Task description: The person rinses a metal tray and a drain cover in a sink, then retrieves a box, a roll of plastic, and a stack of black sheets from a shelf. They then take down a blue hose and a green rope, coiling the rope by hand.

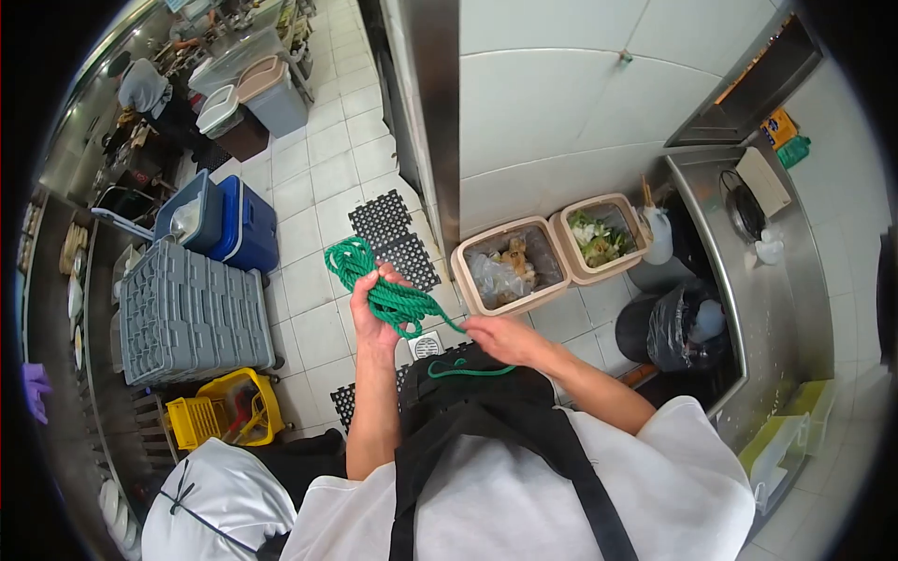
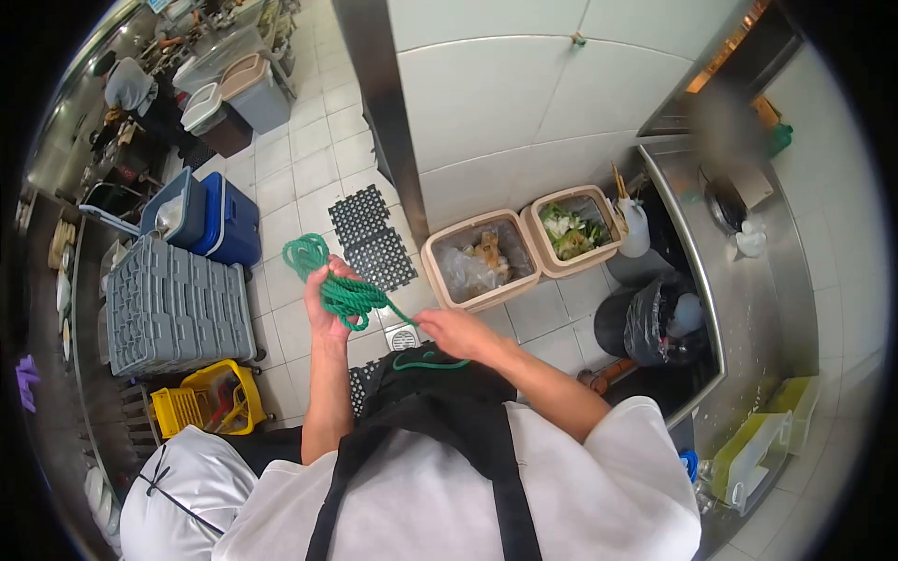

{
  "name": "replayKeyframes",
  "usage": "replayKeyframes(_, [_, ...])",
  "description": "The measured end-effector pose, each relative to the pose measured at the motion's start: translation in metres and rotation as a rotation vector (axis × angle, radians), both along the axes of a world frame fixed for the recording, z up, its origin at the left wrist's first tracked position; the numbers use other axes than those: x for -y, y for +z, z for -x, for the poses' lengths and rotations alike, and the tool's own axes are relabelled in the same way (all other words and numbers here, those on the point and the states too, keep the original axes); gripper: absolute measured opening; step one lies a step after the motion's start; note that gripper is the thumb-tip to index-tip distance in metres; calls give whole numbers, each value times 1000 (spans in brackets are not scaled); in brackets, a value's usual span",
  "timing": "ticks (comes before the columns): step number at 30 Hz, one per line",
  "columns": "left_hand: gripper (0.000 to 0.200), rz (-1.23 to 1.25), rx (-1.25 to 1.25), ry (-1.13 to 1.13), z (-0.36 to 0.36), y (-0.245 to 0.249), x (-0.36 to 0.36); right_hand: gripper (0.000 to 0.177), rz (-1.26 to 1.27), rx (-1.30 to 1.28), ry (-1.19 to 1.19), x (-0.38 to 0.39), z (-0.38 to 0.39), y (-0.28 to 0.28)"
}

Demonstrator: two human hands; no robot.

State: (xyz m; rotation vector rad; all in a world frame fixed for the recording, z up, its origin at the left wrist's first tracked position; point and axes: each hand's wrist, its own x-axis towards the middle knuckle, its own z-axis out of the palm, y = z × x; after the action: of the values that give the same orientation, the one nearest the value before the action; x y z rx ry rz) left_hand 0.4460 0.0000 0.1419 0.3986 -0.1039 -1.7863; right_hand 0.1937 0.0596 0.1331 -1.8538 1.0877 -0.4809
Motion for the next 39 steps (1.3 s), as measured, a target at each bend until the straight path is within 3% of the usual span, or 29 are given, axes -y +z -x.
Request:
replayKeyframes(3, [23, 8, -152, -6, 16, 10, 6, 26, -243, 75, -7, -6, 0, 17])
replayKeyframes(6, [24, 142, -164, 1, -1, 12, 13, 30, -426, 160, -62, -12, 19, 22])
replayKeyframes(8, [19, 84, -66, 102, -7, 21, 19, 34, -503, 243, -108, -19, 32, 16])
replayKeyframes(10, [12, -91, 963, 187, -11, 17, 25, 41, -37, -104, 119, -23, 38, 28])
replayKeyframes(11, [14, -98, 937, 164, -5, 6, 29, 38, 48, -322, 276, -28, 28, 40])
replayKeyframes(12, [12, -84, 978, 97, -5, -10, 32, 29, 28, -248, 375, -30, 16, 48])
replayKeyframes(14, [9, -34, 1270, 63, 7, -13, 27, 21, 193, -342, 483, -17, -6, 89])
replayKeyframes(16, [8, 16, 1365, 52, 10, -15, 22, 13, 409, -270, 471, 16, -12, 103])
replayKeyframes(18, [15, 135, 1558, 21, 8, -5, 17, 21, 496, -176, 488, 46, -16, 121])
replayKeyframes(20, [17, 248, 1560, 20, 5, 3, 9, 27, 558, 3, 467, 77, -27, 114])
replayKeyframes(21, [19, 206, 1376, -64, 4, 9, 4, 31, 591, 106, 460, 93, -35, 102])
replayKeyframes(22, [22, 160, 1188, -142, 3, 10, -1, 27, 413, 255, 389, 106, -42, 92])
replayKeyframes(23, [30, 117, 963, -151, -1, 3, -4, 23, 489, 248, 266, 113, -48, 88])
replayKeyframes(24, [30, 106, 961, -150, -3, 2, -7, 20, 562, 241, 145, 115, -55, 84])
replayKeyframes(26, [36, -110, 604, -107, -2, -4, -13, 17, 556, 267, 49, 109, -71, 73])
replayKeyframes(28, [43, -78, 522, -143, -5, -5, -15, 16, 560, 284, -55, 102, -81, 65])
replayKeyframes(30, [45, -29, 284, -77, -7, 2, -19, 15, 446, 295, -180, 94, -89, 57])
replayKeyframes(32, [45, -29, 306, -124, -7, 7, -25, 16, 434, 258, -217, 91, -99, 43])
replayKeyframes(34, [44, -3, 665, -108, 3, 15, -31, 16, 637, 316, -234, 89, -108, 38])
replayKeyframes(36, [52, -15, 586, -218, -3, 7, -30, 19, 628, 325, -265, 87, -111, 38])
replayKeyframes(39, [58, -68, 564, -255, 7, 2, -39, 31, 222, 454, -563, 76, -122, 35])
